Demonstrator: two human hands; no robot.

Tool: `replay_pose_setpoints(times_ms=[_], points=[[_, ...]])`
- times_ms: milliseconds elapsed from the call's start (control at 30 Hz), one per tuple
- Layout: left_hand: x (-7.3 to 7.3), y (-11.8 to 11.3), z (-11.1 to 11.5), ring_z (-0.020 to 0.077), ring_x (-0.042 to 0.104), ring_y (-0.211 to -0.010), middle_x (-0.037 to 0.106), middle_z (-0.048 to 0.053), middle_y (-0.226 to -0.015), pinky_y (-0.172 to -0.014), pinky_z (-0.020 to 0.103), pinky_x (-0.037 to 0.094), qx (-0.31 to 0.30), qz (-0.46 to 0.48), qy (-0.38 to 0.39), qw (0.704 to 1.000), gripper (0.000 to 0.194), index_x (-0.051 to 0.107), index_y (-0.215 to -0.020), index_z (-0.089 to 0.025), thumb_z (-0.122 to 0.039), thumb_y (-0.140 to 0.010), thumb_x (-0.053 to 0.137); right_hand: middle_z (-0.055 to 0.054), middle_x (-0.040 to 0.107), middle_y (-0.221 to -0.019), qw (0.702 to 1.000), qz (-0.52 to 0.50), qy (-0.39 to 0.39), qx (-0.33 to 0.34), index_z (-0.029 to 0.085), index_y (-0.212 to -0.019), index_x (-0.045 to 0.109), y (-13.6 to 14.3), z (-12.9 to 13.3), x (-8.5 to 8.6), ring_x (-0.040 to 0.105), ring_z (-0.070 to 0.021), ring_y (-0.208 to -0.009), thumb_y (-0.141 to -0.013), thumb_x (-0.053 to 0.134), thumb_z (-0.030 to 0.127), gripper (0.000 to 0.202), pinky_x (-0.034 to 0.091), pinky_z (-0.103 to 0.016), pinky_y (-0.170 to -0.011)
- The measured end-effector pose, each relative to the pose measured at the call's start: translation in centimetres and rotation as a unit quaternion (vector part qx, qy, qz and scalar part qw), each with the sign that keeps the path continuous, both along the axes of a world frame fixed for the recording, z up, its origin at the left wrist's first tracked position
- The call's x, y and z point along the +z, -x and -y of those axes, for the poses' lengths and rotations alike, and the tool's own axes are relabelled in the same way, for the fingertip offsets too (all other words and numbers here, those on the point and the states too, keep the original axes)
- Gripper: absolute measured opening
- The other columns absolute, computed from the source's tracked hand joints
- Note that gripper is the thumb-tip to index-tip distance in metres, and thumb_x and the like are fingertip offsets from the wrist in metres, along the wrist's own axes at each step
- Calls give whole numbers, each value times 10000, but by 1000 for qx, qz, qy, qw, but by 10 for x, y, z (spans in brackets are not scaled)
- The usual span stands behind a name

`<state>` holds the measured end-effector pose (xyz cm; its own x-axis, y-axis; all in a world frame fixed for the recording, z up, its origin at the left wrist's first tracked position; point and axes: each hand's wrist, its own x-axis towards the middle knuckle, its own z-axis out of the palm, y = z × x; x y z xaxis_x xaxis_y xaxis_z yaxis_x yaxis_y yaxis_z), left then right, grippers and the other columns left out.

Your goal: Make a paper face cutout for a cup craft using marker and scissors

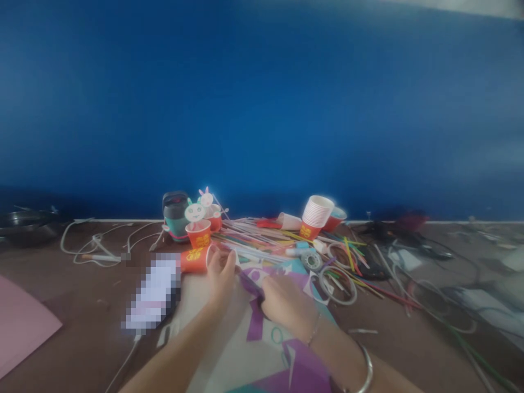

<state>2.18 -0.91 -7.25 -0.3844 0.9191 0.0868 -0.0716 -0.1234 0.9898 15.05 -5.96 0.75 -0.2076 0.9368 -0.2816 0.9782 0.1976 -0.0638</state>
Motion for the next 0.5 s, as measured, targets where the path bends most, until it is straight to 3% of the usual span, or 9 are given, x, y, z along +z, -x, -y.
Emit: replay_pose_setpoints(times_ms=[267,500], points=[[-7,2,1,130,562,-511,484,-39,-632,-493,253,437,-2,-45,-23,999,279,492,-630,-200,-415,-768,605,-175,698,-929,1000,-17,2,6,99,-930,695,13,-7,-7,662,-293,-896,-742,506,84,268,456,-312,-687],[-7,2,2,132,545,-559,489,-27,-687,-507,248,425,-11,-71,-42,997,259,507,-676,-199,-414,-809,566,-166,695,-946,999,-35,-6,2,124,-910,687,4,-8,-14,658,-277,-887,-726,503,75,263,447,-304,-676]])
